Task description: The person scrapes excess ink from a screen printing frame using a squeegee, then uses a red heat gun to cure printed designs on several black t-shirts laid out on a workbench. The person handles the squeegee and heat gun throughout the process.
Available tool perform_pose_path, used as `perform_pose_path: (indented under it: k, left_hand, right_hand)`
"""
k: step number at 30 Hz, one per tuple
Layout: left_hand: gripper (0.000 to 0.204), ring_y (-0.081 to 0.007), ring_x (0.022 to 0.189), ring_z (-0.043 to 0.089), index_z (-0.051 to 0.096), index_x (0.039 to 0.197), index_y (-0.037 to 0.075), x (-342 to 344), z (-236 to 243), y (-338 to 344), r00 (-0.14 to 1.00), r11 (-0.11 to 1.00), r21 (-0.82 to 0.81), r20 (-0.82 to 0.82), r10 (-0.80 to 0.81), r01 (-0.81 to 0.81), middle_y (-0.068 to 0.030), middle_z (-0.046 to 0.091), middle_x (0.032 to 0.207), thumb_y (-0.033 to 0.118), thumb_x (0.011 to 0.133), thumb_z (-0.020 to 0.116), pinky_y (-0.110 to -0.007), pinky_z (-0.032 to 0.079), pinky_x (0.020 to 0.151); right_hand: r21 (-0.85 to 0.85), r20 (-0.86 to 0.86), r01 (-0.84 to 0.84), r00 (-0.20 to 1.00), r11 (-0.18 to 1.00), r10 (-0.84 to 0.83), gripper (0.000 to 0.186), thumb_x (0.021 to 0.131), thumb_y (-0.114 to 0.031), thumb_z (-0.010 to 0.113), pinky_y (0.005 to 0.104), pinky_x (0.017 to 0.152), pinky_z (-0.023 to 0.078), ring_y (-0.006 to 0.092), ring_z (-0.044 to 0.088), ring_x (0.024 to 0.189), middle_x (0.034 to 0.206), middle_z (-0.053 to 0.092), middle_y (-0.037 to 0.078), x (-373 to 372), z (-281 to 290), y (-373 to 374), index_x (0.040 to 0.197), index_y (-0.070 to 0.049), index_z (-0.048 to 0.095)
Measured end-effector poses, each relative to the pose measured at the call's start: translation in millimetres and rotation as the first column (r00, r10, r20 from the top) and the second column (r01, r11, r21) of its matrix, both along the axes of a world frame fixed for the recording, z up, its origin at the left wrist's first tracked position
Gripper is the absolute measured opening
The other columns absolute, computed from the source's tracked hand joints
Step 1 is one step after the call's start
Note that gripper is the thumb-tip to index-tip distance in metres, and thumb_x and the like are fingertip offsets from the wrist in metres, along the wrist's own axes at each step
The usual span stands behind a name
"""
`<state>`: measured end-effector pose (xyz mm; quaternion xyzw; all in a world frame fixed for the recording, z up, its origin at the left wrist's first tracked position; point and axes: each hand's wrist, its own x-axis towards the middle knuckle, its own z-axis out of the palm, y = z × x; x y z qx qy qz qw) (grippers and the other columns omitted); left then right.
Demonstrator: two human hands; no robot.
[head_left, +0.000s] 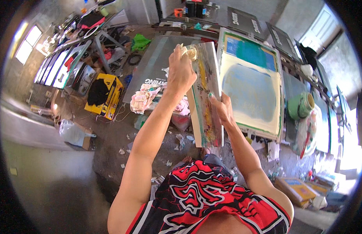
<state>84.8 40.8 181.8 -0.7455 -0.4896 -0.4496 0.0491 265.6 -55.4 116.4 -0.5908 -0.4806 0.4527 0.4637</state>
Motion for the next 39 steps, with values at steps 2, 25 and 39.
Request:
perform_pose_path:
  k: [2,25,39]
  left_hand:
    - [0.036,-0.0448,0.126,0.052,0.059,0.123,-0.011,2,5,-7,0.999,1.0,0.007,-0.024,-0.03,0.031,-0.0299,0.048,0.143,-0.005,0.088,0.062,-0.048,0.045,0.109]
    - [0.05,-0.0457,0.134,0.049,0.058,0.131,-0.008,218,-15,-138,0.815,0.814,0.047,-0.01,-0.58,0.579,-0.026,0.052,0.146,-0.012,0.081,0.058,-0.046,0.043,0.114]
    - [0.054,-0.0477,0.137,0.048,0.054,0.14,-0.007,378,-112,-352,0.372,0.367,-0.164,-0.001,-0.928,0.915,-0.0271,0.05,0.149,-0.001,0.088,0.062,-0.047,0.04,0.117]
  right_hand:
    - [-0.006,0.0,0.074,0.997,0.997,-0.074,0.047,0.09,-0.033,0.07,0.0369,0.073,0.047,0.0175,0.056,0.081,0.086,0.065,0.008,-7,3,-18,0.111,0.009,0.066]
    - [-0.053,-0.132,0.693,0.709,0.719,-0.693,0.05,0.097,-0.046,0.066,0.0355,0.068,0.045,0.0145,0.052,0.073,0.079,0.062,0.005,90,-33,-220,0.1,0.004,0.069]
    - [-0.039,-0.183,0.97,0.228,0.239,-0.956,0.05,0.107,-0.046,0.054,0.0326,0.058,0.036,0.0089,0.041,0.066,0.07,0.051,-0.004,253,-67,-399,0.082,-0.003,0.061]
